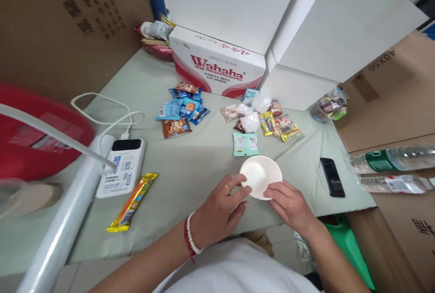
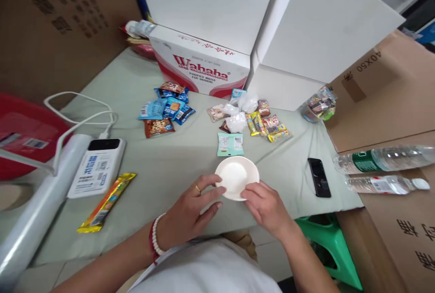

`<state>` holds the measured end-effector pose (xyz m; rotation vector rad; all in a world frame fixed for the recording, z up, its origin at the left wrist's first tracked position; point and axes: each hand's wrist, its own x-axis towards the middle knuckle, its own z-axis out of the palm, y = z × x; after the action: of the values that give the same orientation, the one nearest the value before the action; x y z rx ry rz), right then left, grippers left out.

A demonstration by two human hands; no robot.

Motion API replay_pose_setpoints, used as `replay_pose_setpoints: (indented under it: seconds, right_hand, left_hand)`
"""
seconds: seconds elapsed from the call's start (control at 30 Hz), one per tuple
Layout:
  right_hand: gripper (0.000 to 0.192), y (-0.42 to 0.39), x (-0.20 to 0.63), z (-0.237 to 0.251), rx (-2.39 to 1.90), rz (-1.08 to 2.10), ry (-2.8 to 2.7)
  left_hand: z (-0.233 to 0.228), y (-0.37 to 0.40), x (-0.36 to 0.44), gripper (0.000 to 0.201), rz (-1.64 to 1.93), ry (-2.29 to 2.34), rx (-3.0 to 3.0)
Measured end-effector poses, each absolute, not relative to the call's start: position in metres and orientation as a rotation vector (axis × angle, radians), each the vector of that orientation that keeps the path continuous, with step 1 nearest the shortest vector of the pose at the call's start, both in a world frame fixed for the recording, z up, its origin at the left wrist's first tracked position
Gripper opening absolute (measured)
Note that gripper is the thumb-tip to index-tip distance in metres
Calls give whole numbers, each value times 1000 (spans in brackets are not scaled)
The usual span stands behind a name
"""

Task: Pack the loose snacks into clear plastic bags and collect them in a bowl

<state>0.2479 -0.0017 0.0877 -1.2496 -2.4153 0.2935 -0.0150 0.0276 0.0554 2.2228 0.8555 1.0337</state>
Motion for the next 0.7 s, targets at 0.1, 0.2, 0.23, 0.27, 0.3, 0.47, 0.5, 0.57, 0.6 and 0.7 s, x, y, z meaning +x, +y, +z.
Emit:
replay_pose_setpoints:
  seconds: [0.1, 0.2, 0.23, 0.27, 0.3, 0.47, 0.5, 0.57, 0.6, 0.7]
  right_hand:
    - [18, 5, 304, 76, -1710, 122, -2063]
    - [31, 46, 378, 68, -2198, -18, -1653]
    - [33, 65, 400, 65, -2345, -20, -1552]
    - [34, 85, 420, 63, -2497, -20, -1473]
    - [35, 106, 438, 60, -2630, -33, -1386]
    - [39, 196, 489, 52, -2851, -9, -1130]
    - [41, 209, 494, 52, -2854, -21, -1105]
    - [47, 227, 503, 55, -2846, -57, -1074]
    - [53, 234, 506, 58, -2831, -82, -1075]
    - [76, 242, 510, 73, -2641, -192, -1297]
  left_hand:
    - [49, 24, -11, 44, 1052, 874, 2224]
    - [34, 21, -28, 31, 1018, 1059, 2186]
    - [28, 20, -36, 26, 1007, 1131, 2181]
    - [21, 17, -46, 22, 1001, 1197, 2184]
    - [14, 15, -55, 20, 992, 1261, 2187]
    - [-8, -8, -95, 18, 936, 1510, 2168]
    - [-9, -12, -101, 18, 920, 1547, 2158]
    - [-11, -16, -109, 19, 881, 1596, 2151]
    - [-11, -16, -112, 19, 862, 1611, 2149]
    - [-4, -7, -110, 23, 871, 1648, 2127]
